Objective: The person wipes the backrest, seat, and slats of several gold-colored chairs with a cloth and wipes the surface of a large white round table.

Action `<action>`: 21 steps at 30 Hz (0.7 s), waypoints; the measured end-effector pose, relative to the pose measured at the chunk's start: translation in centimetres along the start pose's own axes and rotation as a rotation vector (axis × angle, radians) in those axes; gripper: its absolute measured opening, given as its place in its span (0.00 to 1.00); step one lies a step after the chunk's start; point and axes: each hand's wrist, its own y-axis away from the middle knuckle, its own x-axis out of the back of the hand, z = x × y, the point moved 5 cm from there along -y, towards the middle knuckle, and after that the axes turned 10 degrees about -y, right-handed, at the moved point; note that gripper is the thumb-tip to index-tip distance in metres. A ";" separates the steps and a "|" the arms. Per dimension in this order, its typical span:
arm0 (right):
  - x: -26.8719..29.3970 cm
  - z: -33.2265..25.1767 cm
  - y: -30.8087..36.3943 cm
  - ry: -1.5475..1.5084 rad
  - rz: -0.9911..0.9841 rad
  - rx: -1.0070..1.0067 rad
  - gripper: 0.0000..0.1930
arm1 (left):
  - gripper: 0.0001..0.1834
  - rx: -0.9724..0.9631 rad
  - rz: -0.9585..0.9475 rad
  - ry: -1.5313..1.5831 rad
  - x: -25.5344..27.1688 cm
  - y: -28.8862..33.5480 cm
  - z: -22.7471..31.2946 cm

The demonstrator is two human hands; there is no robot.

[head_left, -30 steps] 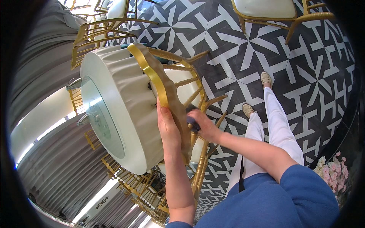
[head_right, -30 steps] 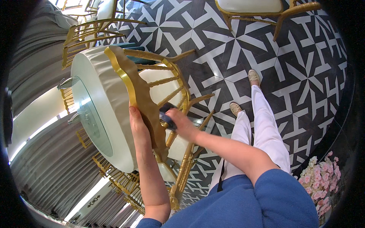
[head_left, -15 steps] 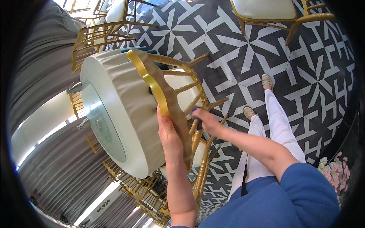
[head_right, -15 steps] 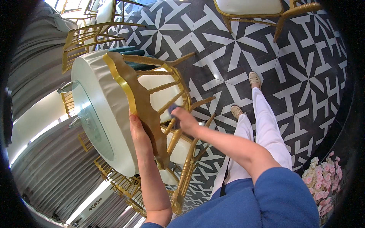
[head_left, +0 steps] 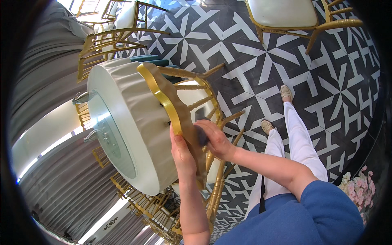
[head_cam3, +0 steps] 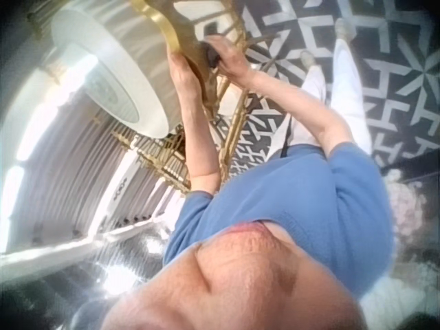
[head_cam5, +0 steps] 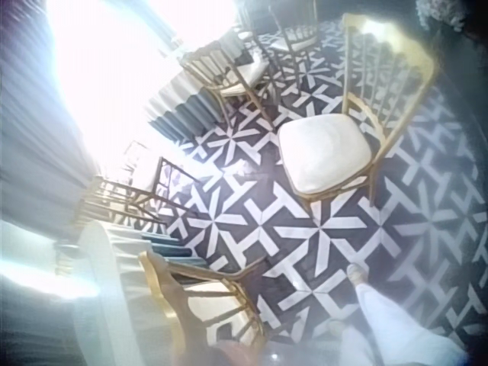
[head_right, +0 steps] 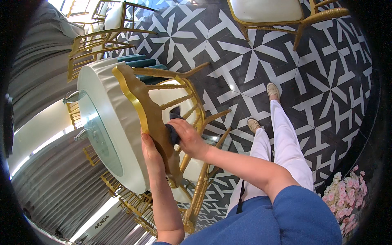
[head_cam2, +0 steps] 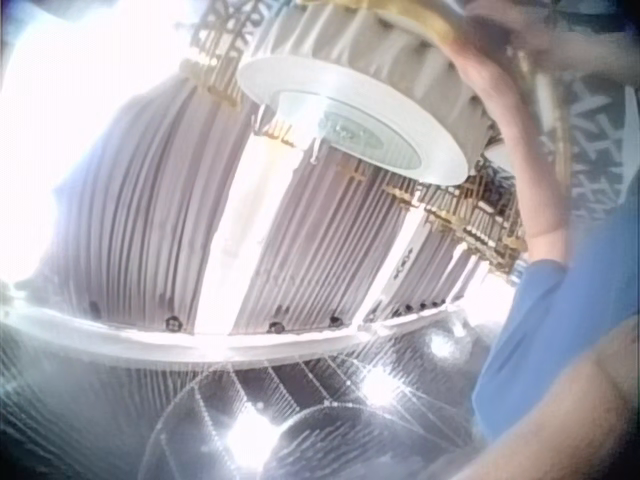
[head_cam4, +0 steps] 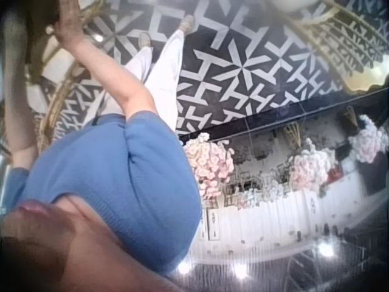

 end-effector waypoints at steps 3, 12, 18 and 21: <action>0.2 5.7 -0.4 0.075 -0.075 0.038 0.22 | 0.36 -0.013 0.013 0.057 -0.3 0.0 -0.1; 4.2 21.2 -0.5 0.303 -0.135 -0.387 0.16 | 0.38 -0.003 0.003 -0.006 -0.7 -0.3 0.3; 2.3 9.6 -0.8 -0.297 -0.070 -0.610 0.16 | 0.36 0.012 0.032 0.066 0.1 0.1 0.8; 3.6 2.3 -3.1 -0.249 0.040 -0.455 0.21 | 0.35 -0.062 0.114 -0.116 1.4 -1.6 3.4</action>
